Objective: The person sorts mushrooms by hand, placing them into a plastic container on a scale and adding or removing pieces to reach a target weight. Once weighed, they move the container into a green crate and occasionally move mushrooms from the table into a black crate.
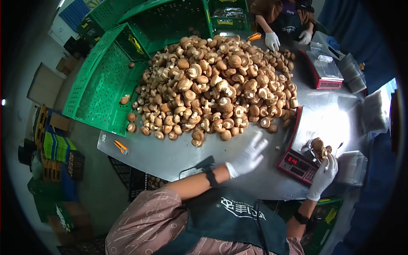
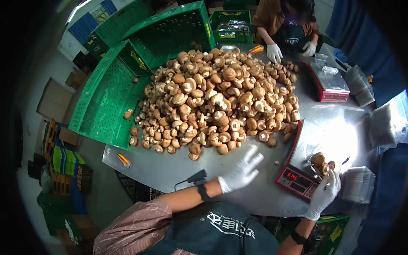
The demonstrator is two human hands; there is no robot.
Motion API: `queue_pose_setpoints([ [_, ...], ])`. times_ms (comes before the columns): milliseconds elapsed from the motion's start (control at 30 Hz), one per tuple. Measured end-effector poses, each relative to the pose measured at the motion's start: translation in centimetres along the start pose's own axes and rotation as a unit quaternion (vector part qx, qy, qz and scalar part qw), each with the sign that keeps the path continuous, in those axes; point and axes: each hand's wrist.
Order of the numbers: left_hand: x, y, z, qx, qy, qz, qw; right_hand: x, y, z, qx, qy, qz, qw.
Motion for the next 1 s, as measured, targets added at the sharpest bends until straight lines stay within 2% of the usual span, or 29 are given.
queue_pose_setpoints([
  [33, -2.2, -0.1, 0.5, 0.041, 0.026, -0.008, 0.999, -2.1, -1.2, 0.4, -0.014, -0.048, -0.095, 0.994],
  [67, -3.1, 3.0, -0.3, 0.045, 0.056, -0.067, 0.995, -3.0, -2.4, 0.9, -0.051, -0.009, -0.134, 0.990],
  [133, -6.1, 5.4, -1.5, 0.107, 0.116, -0.185, 0.970, -7.0, -5.4, 2.2, -0.127, -0.039, -0.198, 0.971],
  [167, -7.7, 6.3, -1.9, 0.085, 0.167, -0.170, 0.967, -9.4, -6.8, 2.4, -0.182, -0.051, -0.252, 0.949],
  [200, -9.6, 5.9, -2.2, 0.151, 0.148, -0.229, 0.950, -10.3, -9.0, 2.9, -0.225, -0.052, -0.278, 0.932],
  [233, -10.6, 5.6, -2.8, 0.157, 0.158, -0.238, 0.945, -12.5, -10.4, 2.8, -0.261, -0.079, -0.321, 0.907],
  [300, -11.5, 5.6, -4.4, 0.165, 0.168, -0.247, 0.940, -12.5, -16.2, 3.9, -0.271, -0.044, -0.376, 0.885],
  [333, -11.3, 5.9, -5.5, 0.158, 0.170, -0.269, 0.935, -13.4, -17.9, 3.4, -0.283, 0.000, -0.364, 0.887],
  [400, -11.5, 6.5, -7.6, 0.121, 0.184, -0.306, 0.926, -15.5, -21.0, 2.6, -0.298, -0.051, -0.361, 0.882],
  [467, -12.6, 6.2, -8.5, 0.081, 0.184, -0.322, 0.925, -16.4, -23.8, 2.0, -0.248, 0.057, -0.345, 0.903],
  [533, -12.9, 5.8, -7.7, 0.100, 0.136, -0.333, 0.928, -16.9, -26.4, 1.7, -0.263, 0.092, -0.328, 0.903],
  [567, -12.9, 5.4, -6.9, 0.104, 0.120, -0.318, 0.935, -17.2, -27.2, 2.0, -0.293, 0.069, -0.310, 0.902],
  [667, -12.3, 4.4, -4.2, 0.119, 0.080, -0.278, 0.950, -17.6, -26.5, 2.6, -0.321, 0.116, -0.246, 0.907],
  [700, -12.0, 3.9, -3.0, 0.107, 0.070, -0.271, 0.954, -17.2, -26.6, 3.5, -0.290, 0.152, -0.263, 0.907],
  [733, -11.5, 3.6, -1.8, 0.095, 0.061, -0.263, 0.958, -16.8, -26.4, 3.9, -0.312, 0.173, -0.253, 0.899],
  [800, -11.3, 3.2, 1.0, 0.097, 0.054, -0.248, 0.962, -16.8, -24.5, 4.8, -0.345, 0.147, -0.287, 0.882],
  [1000, -7.9, 2.3, 9.5, -0.019, 0.112, -0.233, 0.966, -14.6, -20.6, 8.5, -0.376, 0.185, -0.245, 0.874],
])
Point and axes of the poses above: each hand's wrist, its own z-axis away from the middle knuckle, its own y-axis out of the back of the hand, x = y × z, and after that the axes turned 13 degrees about -z, right-handed
